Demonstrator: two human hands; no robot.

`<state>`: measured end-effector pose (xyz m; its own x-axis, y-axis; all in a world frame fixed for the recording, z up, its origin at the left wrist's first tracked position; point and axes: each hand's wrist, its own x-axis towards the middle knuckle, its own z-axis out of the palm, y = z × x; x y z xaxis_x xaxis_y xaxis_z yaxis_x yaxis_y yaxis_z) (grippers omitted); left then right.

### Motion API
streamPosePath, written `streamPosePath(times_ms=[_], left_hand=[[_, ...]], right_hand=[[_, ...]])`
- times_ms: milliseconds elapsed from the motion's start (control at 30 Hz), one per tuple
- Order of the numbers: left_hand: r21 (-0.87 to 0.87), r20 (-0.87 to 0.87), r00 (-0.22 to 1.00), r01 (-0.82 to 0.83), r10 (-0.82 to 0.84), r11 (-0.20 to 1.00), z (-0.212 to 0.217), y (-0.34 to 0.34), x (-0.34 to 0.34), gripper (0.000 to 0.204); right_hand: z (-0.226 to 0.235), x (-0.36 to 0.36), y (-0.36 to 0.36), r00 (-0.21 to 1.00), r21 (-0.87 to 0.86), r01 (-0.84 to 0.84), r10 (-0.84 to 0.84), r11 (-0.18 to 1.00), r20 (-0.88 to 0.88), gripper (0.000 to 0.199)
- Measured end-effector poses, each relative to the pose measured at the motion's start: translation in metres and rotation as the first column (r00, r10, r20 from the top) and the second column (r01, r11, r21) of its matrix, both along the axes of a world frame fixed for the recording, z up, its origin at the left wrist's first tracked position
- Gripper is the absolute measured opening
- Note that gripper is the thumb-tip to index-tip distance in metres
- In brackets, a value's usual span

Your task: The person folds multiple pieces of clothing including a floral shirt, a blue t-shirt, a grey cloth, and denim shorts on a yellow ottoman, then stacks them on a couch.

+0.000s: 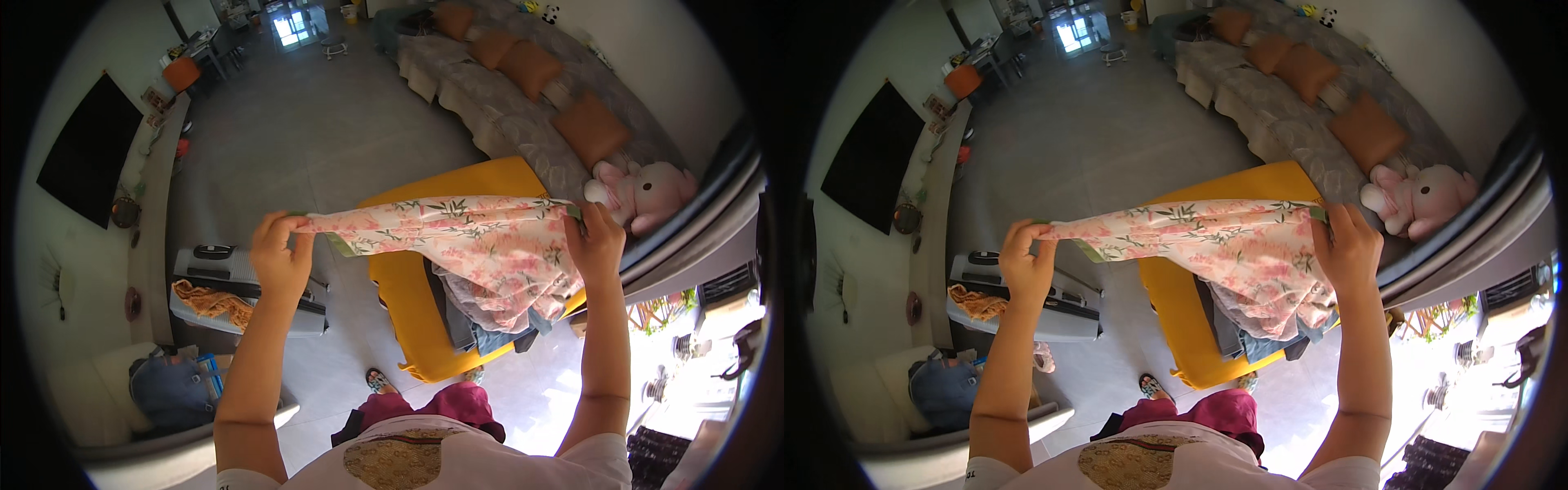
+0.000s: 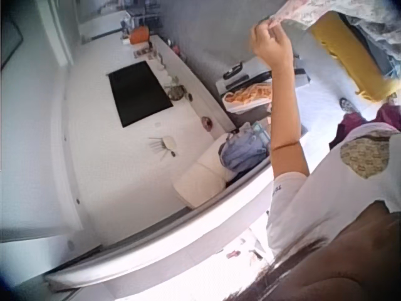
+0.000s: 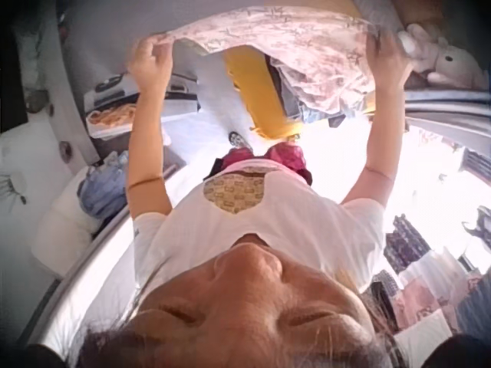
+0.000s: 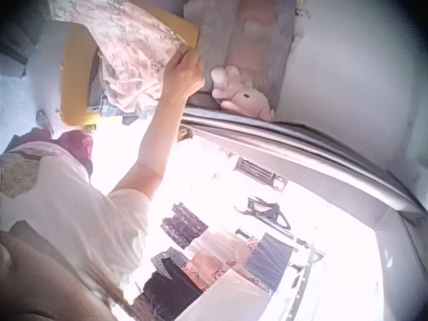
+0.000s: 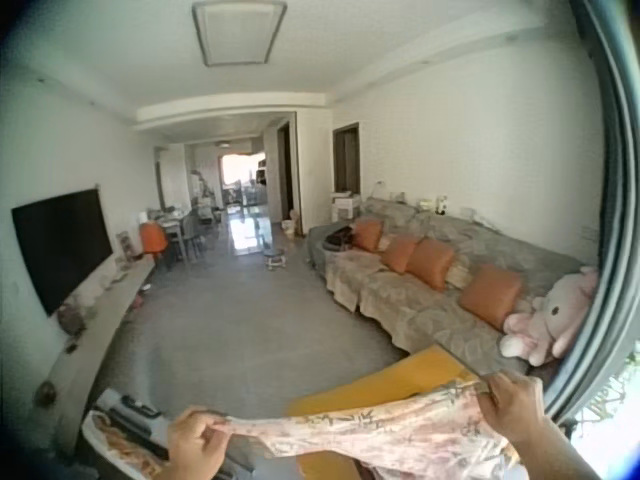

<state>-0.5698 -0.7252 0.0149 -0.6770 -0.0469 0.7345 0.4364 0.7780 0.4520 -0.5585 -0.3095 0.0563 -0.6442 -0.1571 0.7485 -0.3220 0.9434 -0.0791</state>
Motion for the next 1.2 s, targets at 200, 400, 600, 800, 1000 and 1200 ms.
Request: streamPosePath(times_ms=[200, 400, 600, 800, 1000, 1200], left_hand=[[0.112, 0.086, 0.990, 0.104, -0.114, 0.988, 0.001, -0.034, -0.022, 0.012], [0.508, 0.312, 0.922, 0.043, -0.230, 0.860, -0.009, -0.035, -0.097, 0.016], [0.733, 0.299, 0.856, 0.078, -0.423, 0.676, -0.007, -0.032, -0.200, 0.016], [0.707, 0.314, 0.837, 0.110, -0.449, 0.698, -0.012, -0.040, -0.307, 0.014], [0.781, 0.352, 0.806, 0.028, -0.476, 0.624, -0.039, -0.081, -0.407, 0.014], [0.796, 0.407, 0.757, -0.019, -0.512, 0.605, -0.114, -0.135, -0.539, 0.015]], right_hand=[[-0.005, -0.005, -0.037, 0.981, 0.068, 0.193, -0.193, 0.979, 0.001, 0.011], [-0.027, 0.001, -0.052, 0.935, -0.033, 0.106, -0.088, 0.994, 0.344, 0.023], [-0.076, 0.003, -0.092, 0.574, -0.029, -0.069, 0.064, 0.997, 0.817, 0.039], [-0.149, -0.069, -0.113, 0.385, 0.040, 0.211, -0.121, 0.977, 0.915, 0.019], [-0.159, -0.149, -0.090, 0.749, -0.249, 0.321, -0.084, 0.914, 0.658, 0.012], [-0.149, -0.257, -0.116, 0.786, -0.485, 0.517, -0.168, 0.705, 0.594, 0.018]])
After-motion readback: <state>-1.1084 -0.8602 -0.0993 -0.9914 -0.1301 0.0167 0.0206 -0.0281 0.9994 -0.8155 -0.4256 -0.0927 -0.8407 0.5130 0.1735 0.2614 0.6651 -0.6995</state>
